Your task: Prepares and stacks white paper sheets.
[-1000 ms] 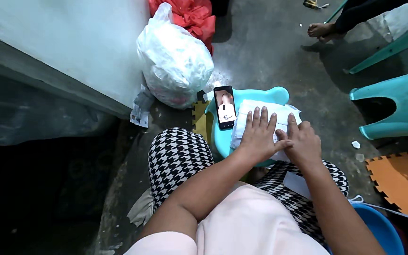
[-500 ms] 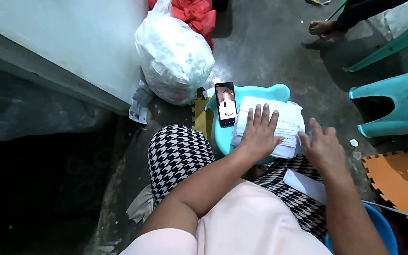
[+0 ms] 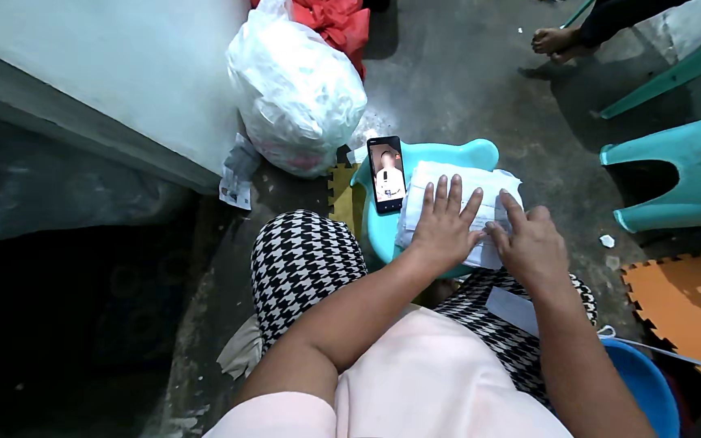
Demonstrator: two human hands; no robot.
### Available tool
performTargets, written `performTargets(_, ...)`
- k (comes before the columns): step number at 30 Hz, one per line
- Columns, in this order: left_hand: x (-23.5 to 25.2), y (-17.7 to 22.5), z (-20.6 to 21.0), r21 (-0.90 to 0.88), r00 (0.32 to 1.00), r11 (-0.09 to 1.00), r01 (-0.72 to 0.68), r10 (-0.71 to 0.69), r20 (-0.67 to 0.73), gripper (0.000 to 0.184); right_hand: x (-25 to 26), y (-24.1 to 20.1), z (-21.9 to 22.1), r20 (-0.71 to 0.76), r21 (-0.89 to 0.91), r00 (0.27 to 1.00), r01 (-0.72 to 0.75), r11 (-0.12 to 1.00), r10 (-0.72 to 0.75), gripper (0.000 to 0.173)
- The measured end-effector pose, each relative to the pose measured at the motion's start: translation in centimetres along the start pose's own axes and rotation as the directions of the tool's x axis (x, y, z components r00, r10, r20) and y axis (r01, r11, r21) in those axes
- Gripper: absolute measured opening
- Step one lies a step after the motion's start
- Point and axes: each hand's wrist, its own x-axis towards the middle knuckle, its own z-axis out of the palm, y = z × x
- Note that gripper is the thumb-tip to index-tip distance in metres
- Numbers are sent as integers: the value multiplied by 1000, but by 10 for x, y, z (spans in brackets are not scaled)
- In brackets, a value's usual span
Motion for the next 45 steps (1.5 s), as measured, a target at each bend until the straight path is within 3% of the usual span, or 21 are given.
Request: performTargets(45, -1, 1, 3, 37, 1000, 999, -8, 8, -6, 73, -9, 4, 21, 19, 6, 998, -59, 998, 59, 63)
